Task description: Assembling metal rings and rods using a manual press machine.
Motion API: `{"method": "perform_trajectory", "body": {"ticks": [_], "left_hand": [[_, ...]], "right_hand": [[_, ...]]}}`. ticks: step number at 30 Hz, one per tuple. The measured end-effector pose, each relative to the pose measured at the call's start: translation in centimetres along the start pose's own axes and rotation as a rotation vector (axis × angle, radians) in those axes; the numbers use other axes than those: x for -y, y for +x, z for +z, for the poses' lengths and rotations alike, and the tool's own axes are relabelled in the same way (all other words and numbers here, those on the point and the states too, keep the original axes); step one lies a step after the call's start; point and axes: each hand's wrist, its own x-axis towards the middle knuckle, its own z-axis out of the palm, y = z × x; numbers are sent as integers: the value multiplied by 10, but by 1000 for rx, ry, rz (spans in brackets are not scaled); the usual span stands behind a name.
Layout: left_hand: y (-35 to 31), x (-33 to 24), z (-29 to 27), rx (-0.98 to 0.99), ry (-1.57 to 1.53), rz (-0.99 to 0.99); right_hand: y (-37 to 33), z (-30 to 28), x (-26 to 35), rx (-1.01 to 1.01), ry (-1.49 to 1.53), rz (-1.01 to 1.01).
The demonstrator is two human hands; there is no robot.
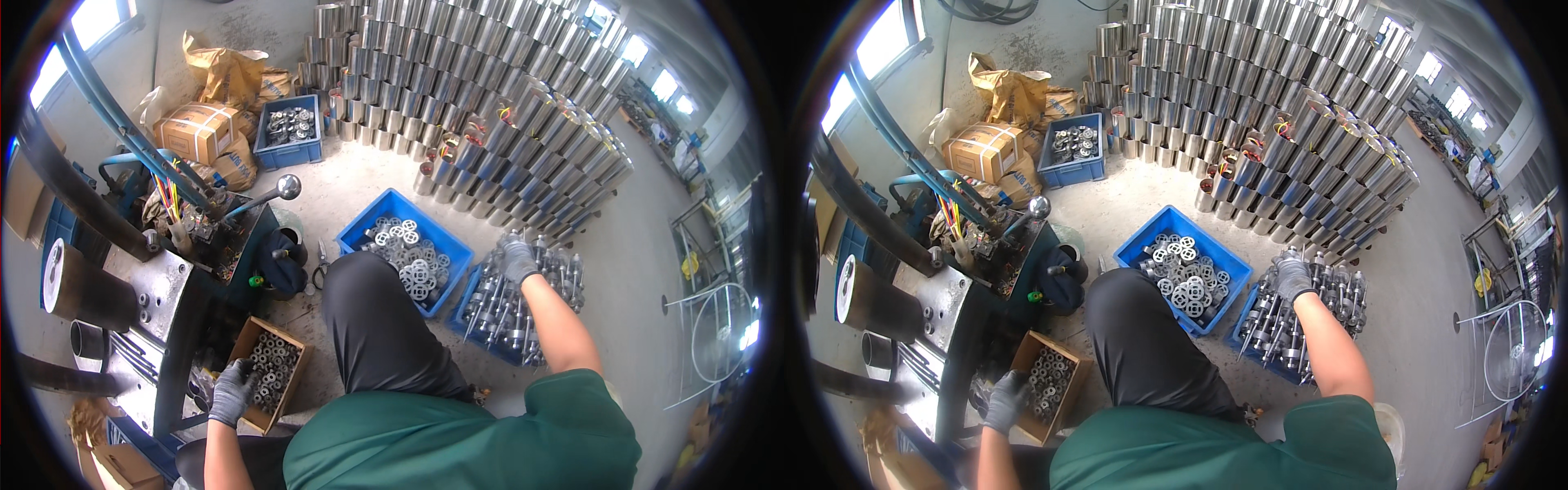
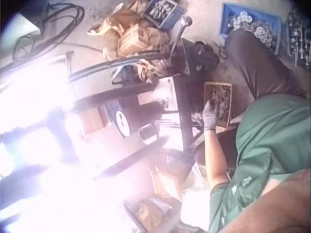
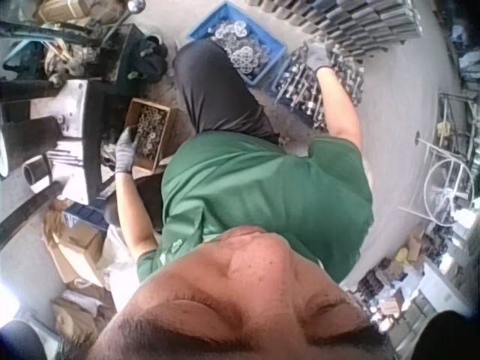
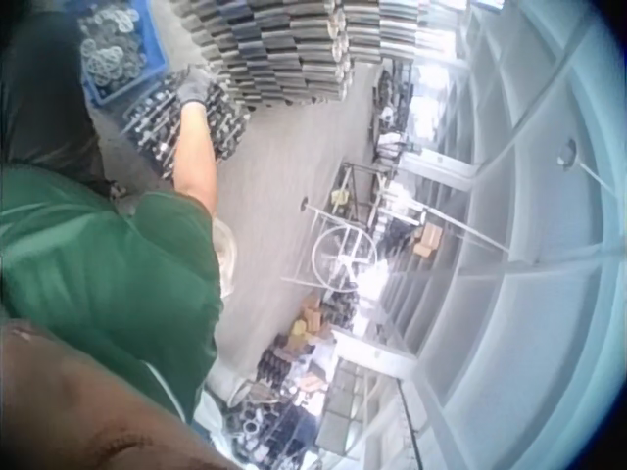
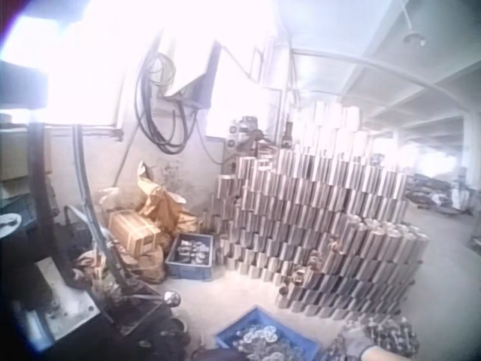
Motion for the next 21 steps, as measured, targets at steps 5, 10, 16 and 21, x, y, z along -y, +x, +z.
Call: {"method": "perform_trajectory", "body": {"ticks": [5,10,16,21], "left_hand": [[-4,26,5,-19,175,36],[0,21,9,18,234,21],[-6,26,6,44,156,-29],[-16,18,0,-5,252,-39]], "right_hand": [[30,21,4,22,-297,-189],[47,62,-36,148,-539,-193],[22,38,1,38,-404,6],[12,12,33,57,-192,115]]}}
